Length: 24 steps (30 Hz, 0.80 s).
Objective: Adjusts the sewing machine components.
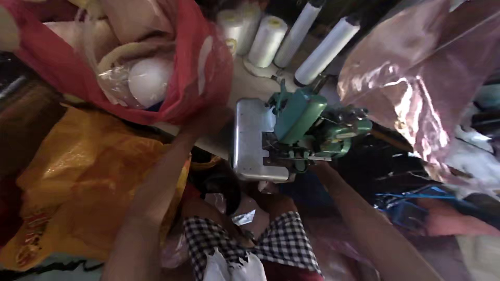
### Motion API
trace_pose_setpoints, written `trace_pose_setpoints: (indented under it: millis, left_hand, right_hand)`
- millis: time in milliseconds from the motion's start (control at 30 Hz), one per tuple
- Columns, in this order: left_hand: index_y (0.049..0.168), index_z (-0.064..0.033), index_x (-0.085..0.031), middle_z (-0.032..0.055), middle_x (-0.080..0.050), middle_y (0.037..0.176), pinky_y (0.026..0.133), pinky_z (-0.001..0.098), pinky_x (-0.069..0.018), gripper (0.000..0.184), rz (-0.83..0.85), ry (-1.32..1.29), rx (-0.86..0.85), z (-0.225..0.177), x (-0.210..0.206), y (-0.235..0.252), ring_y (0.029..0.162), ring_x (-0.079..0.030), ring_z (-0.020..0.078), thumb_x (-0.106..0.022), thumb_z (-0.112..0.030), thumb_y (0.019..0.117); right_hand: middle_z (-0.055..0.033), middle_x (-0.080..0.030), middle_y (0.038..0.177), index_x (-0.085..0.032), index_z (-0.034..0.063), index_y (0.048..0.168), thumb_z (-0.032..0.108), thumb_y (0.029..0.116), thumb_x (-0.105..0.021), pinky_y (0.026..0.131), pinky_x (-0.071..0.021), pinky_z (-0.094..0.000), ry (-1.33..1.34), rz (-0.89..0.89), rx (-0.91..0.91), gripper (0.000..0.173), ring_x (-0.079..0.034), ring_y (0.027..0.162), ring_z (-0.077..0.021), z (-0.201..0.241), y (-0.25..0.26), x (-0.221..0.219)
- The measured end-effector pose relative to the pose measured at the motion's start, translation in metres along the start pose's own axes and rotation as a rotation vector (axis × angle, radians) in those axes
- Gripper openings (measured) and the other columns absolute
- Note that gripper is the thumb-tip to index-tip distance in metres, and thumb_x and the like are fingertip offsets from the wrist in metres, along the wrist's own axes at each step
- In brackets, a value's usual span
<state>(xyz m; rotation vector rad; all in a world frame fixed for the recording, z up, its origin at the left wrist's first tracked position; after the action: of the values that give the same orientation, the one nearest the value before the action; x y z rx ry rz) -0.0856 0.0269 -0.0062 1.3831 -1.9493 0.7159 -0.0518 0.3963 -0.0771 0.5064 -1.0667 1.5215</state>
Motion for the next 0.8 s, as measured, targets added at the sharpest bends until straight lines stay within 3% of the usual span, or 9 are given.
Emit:
trace_pose_setpoints:
  millis: [67, 167, 233, 333, 433, 500, 633, 733, 800]
  left_hand:
    - [0.126, 0.0037, -0.066, 0.0253, -0.069, 0.119, 0.101, 0.0593, -0.0482, 0.029, -0.017, 0.005, -0.094, -0.009, 0.005, -0.008, 0.114, -0.066, 0.0399, -0.059, -0.009, 0.1015]
    - [0.132, 0.0011, -0.065, 0.0247, -0.068, 0.126, 0.106, 0.0599, -0.0453, 0.036, -0.034, 0.002, 0.004, -0.005, 0.008, -0.024, 0.120, -0.064, 0.0404, -0.064, -0.002, 0.0962]
    - [0.132, -0.0019, -0.066, 0.0237, -0.068, 0.126, 0.106, 0.0607, -0.0454, 0.036, -0.089, -0.017, 0.110, 0.003, 0.004, -0.037, 0.121, -0.064, 0.0407, -0.065, -0.004, 0.0969]
    - [0.125, -0.0050, -0.070, 0.0222, -0.070, 0.120, 0.100, 0.0632, -0.0495, 0.028, -0.292, 0.008, 0.223, 0.004, -0.005, -0.058, 0.115, -0.066, 0.0410, -0.065, -0.013, 0.0986]
    - [0.126, -0.0045, -0.069, 0.0226, -0.071, 0.117, 0.096, 0.0625, -0.0513, 0.029, -0.441, 0.034, 0.333, -0.013, -0.011, -0.074, 0.111, -0.067, 0.0423, -0.061, -0.018, 0.1016]
    - [0.125, -0.0031, -0.069, 0.0247, -0.072, 0.110, 0.089, 0.0619, -0.0538, 0.029, -0.538, 0.098, 0.370, -0.025, -0.012, -0.079, 0.103, -0.069, 0.0443, -0.063, -0.016, 0.0994]
    - [0.138, -0.0075, -0.061, 0.0278, -0.066, 0.125, 0.094, 0.0680, -0.0492, 0.039, -0.384, 0.180, 0.506, -0.027, -0.015, -0.079, 0.115, -0.064, 0.0492, -0.061, -0.017, 0.1008]
    - [0.130, -0.0044, -0.066, 0.0272, -0.063, 0.131, 0.096, 0.0693, -0.0482, 0.035, -0.334, 0.199, 0.540, -0.014, -0.011, -0.083, 0.120, -0.061, 0.0489, -0.066, -0.018, 0.0978]
    - [0.131, -0.0005, -0.064, 0.0282, -0.060, 0.136, 0.098, 0.0704, -0.0469, 0.042, -0.337, 0.170, 0.531, -0.012, -0.007, -0.087, 0.124, -0.058, 0.0496, -0.071, -0.018, 0.0938]
  right_hand:
    - [-0.0342, -0.063, 0.123, -0.063, -0.0163, 0.120, 0.015, 0.1006, -0.061, 0.104, -0.0448, -0.0462, 0.001, 0.030, 0.097, 0.037, -0.060, 0.115, -0.0388, -0.006, 0.013, -0.005]
    - [-0.0317, -0.059, 0.132, -0.059, -0.0137, 0.130, 0.009, 0.1063, -0.051, 0.109, -0.0417, -0.0393, -0.069, 0.155, 0.040, 0.033, -0.057, 0.122, -0.0347, 0.013, -0.004, -0.008]
    - [-0.0294, -0.062, 0.115, -0.062, -0.0134, 0.119, 0.006, 0.1058, -0.051, 0.092, -0.0462, -0.0353, -0.055, 0.089, 0.096, 0.026, -0.058, 0.100, -0.0284, 0.022, -0.006, -0.009]
    - [-0.0306, -0.060, 0.126, -0.059, -0.0130, 0.128, 0.006, 0.1062, -0.051, 0.100, -0.0450, -0.0389, -0.056, 0.225, -0.011, 0.030, -0.058, 0.111, -0.0309, 0.045, -0.019, -0.002]
    - [-0.0314, -0.059, 0.132, -0.058, -0.0136, 0.131, 0.009, 0.1042, -0.057, 0.106, -0.0444, -0.0442, 0.001, 0.151, 0.014, 0.035, -0.059, 0.120, -0.0361, 0.016, -0.004, -0.008]
    - [-0.0278, -0.062, 0.125, -0.059, -0.0090, 0.130, 0.014, 0.1035, -0.060, 0.099, -0.0483, -0.0460, -0.004, 0.106, 0.094, 0.035, -0.061, 0.112, -0.0338, 0.016, -0.003, -0.005]
    - [-0.0333, -0.062, 0.125, -0.058, -0.0070, 0.133, 0.014, 0.0986, -0.067, 0.098, -0.0465, -0.0645, 0.040, -0.105, 0.228, 0.041, -0.061, 0.116, -0.0479, 0.032, -0.019, 0.026]
    - [-0.0291, -0.061, 0.130, -0.050, -0.0015, 0.142, 0.018, 0.1027, -0.062, 0.095, -0.0512, -0.0620, 0.186, -0.265, 0.288, 0.045, -0.064, 0.113, -0.0432, 0.022, -0.045, 0.042]
    - [-0.0242, -0.060, 0.135, -0.057, 0.0012, 0.140, 0.022, 0.1058, -0.056, 0.099, -0.0517, -0.0544, 0.257, -0.310, 0.305, 0.039, -0.063, 0.117, -0.0359, 0.002, -0.068, 0.042]
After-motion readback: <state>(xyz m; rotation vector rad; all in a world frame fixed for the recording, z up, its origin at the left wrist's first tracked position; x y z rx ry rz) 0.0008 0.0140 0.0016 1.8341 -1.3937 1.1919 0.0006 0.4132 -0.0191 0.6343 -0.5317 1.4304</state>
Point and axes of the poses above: each hand's wrist, its own y-axis towards the middle knuckle, its own x-axis out of the back of the hand, z = x × y, the point moved 9 cm from there along y, towards the middle knuckle
